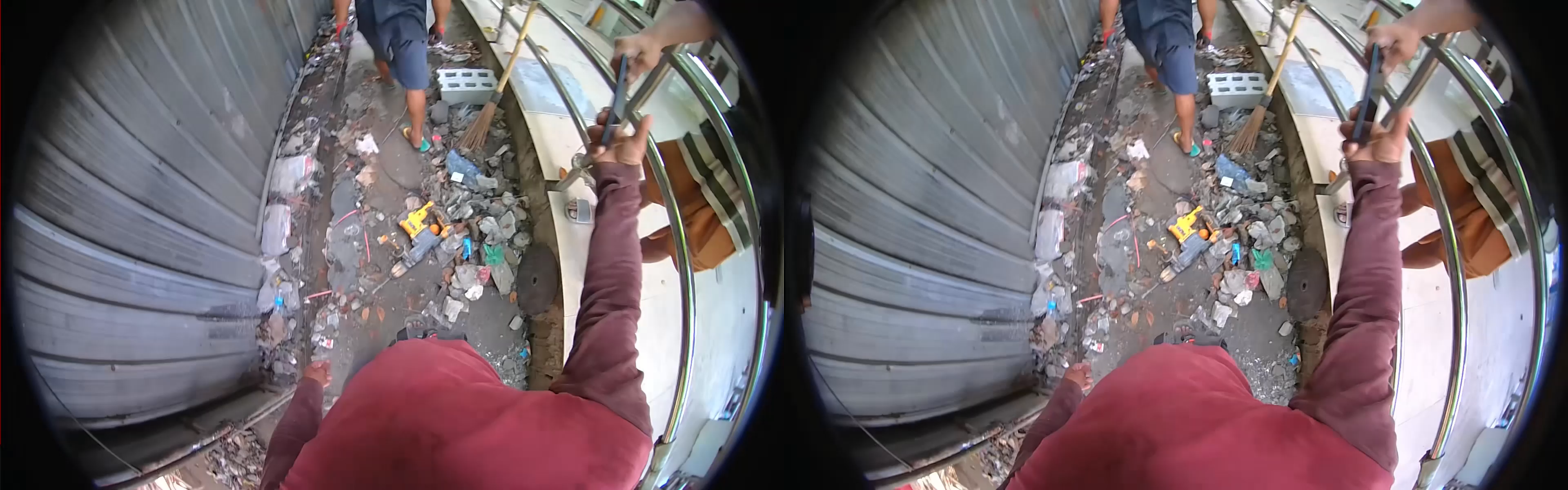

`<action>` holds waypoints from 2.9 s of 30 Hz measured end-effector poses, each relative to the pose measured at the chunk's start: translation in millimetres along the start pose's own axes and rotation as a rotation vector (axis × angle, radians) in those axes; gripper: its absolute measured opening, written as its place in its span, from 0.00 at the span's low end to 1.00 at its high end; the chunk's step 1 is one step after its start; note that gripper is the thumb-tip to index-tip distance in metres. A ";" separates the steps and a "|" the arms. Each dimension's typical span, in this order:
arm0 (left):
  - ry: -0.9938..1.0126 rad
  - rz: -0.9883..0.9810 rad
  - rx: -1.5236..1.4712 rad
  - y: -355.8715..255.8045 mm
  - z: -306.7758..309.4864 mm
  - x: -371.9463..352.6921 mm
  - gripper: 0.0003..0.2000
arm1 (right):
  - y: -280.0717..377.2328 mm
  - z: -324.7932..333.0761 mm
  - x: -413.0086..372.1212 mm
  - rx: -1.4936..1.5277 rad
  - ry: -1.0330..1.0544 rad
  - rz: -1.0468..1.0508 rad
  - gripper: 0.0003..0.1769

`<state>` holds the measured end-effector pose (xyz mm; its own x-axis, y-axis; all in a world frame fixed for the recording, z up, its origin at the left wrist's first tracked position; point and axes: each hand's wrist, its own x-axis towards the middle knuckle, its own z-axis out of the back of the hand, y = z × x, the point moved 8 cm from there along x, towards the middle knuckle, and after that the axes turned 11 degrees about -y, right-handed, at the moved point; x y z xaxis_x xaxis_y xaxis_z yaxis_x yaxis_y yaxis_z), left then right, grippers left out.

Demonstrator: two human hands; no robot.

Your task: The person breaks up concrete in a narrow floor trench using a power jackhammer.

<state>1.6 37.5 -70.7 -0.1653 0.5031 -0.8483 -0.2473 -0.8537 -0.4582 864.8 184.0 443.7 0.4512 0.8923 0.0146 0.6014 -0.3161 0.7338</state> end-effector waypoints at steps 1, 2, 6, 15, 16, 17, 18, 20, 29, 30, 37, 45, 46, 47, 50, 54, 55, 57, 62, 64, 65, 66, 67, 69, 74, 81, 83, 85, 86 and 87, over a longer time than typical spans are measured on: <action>-0.094 -0.010 0.058 4.7 -0.5 -15.8 0.23 | 14.4 -7.1 -4.4 0.015 0.002 0.032 0.53; -0.186 -0.018 0.120 10.2 1.9 -31.4 0.24 | 29.7 -9.0 -6.5 0.003 0.046 0.054 0.55; -0.231 0.083 0.071 22.5 17.8 -40.2 0.24 | -6.1 -26.7 -9.4 0.245 0.298 -0.019 0.63; -0.154 0.126 0.129 15.4 24.6 38.2 0.23 | -374.5 240.7 -190.1 -1.096 -0.220 -0.806 0.18; -0.168 0.156 0.032 8.0 16.6 44.2 0.22 | -416.1 298.5 -221.5 -1.207 0.046 -0.806 0.20; -0.161 0.166 0.017 0.6 11.6 55.1 0.22 | -419.9 271.2 -241.9 -1.362 0.040 -0.898 0.17; -0.151 0.149 0.098 -2.6 6.7 63.1 0.21 | -420.9 258.7 -252.4 -1.622 0.102 -0.900 0.18; -0.139 0.145 0.067 5.9 -13.4 81.2 0.19 | -414.9 235.9 -241.4 -1.904 0.195 -0.904 0.19; -0.220 0.292 0.395 130.9 -111.8 81.8 0.50 | -590.8 267.7 -30.8 -2.170 1.328 -0.934 0.20; -0.313 0.374 0.177 114.8 -126.1 53.0 0.59 | -630.0 259.5 1.1 -2.183 1.427 -0.809 0.22; -0.431 0.777 -0.003 75.3 -245.4 45.0 0.64 | -849.5 424.3 122.5 -2.349 1.816 -0.096 0.19; -0.579 0.802 0.163 49.1 -233.8 40.2 0.63 | -991.5 581.9 193.8 -2.634 2.061 -0.246 0.26; -0.569 0.773 0.120 46.1 -231.4 44.1 0.62 | -1000.5 652.6 209.1 -2.578 1.722 -0.394 0.28; -0.573 0.763 0.104 45.9 -227.1 45.5 0.60 | -1003.5 705.5 226.3 -2.305 1.173 -0.582 0.30; -0.527 0.743 0.035 38.3 -215.4 55.9 0.57 | -1007.0 753.8 239.6 -2.055 0.833 -0.813 0.30; -0.463 0.709 0.015 50.9 -211.2 54.2 0.58 | -972.5 586.5 150.7 -2.302 2.683 -0.914 0.28; -0.434 0.716 0.052 49.2 -209.8 54.7 0.58 | -951.6 561.8 129.6 -2.144 2.878 -1.095 0.28; -0.403 0.727 0.030 50.6 -212.8 54.7 0.59 | -911.7 492.5 90.7 -1.851 3.036 -1.385 0.28; -0.330 0.752 -0.012 49.0 -211.0 44.7 0.60 | -860.7 182.2 -15.2 -1.707 2.428 -1.252 0.44; -0.346 0.753 -0.013 55.6 -213.4 40.1 0.60 | -849.4 137.3 -38.8 -1.727 2.196 -1.113 0.43; -0.351 0.753 -0.051 59.2 -217.6 38.9 0.60 | -849.2 92.2 -51.8 -1.777 2.161 -1.000 0.38; -0.359 0.763 -0.018 63.4 -220.2 37.3 0.60 | -852.8 80.0 -64.6 -1.811 2.155 -0.904 0.36; -0.369 0.774 0.017 63.0 -217.2 34.0 0.59 | -858.3 67.0 -74.1 -1.837 2.148 -0.806 0.34; -0.364 0.793 0.002 55.4 -211.8 29.5 0.58 | -858.5 22.1 -89.9 -1.788 2.205 -0.720 0.33; -0.384 0.791 -0.076 77.2 -209.7 26.7 0.56 | -832.7 -93.3 -126.6 -1.818 2.173 -0.625 0.33; -0.344 0.826 -0.117 91.8 -195.7 33.0 0.57 | -808.6 -123.2 -141.0 -1.676 2.245 -0.485 0.33; -0.362 0.770 -0.171 82.6 -184.2 22.1 0.52 | -816.3 -116.7 -151.6 -1.661 2.262 -0.599 0.29; -0.289 0.304 0.018 90.7 -213.8 64.1 0.29 | -821.0 -94.8 -149.9 -1.627 2.234 -0.705 0.30; -0.430 -0.234 0.334 115.1 -259.8 86.5 0.29 | -822.5 -77.3 -151.2 -1.570 2.225 -0.562 0.32; -0.334 -0.068 0.229 133.1 -256.5 95.4 0.28 | -821.9 -71.1 -152.8 -1.676 2.284 -0.645 0.34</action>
<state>197.8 -62.5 -280.7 -0.4326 0.6057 -0.6678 -0.4684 -0.7839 -0.4075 254.8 330.4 -113.3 -0.6661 -0.0052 -0.7459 -0.5478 -0.6753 0.4939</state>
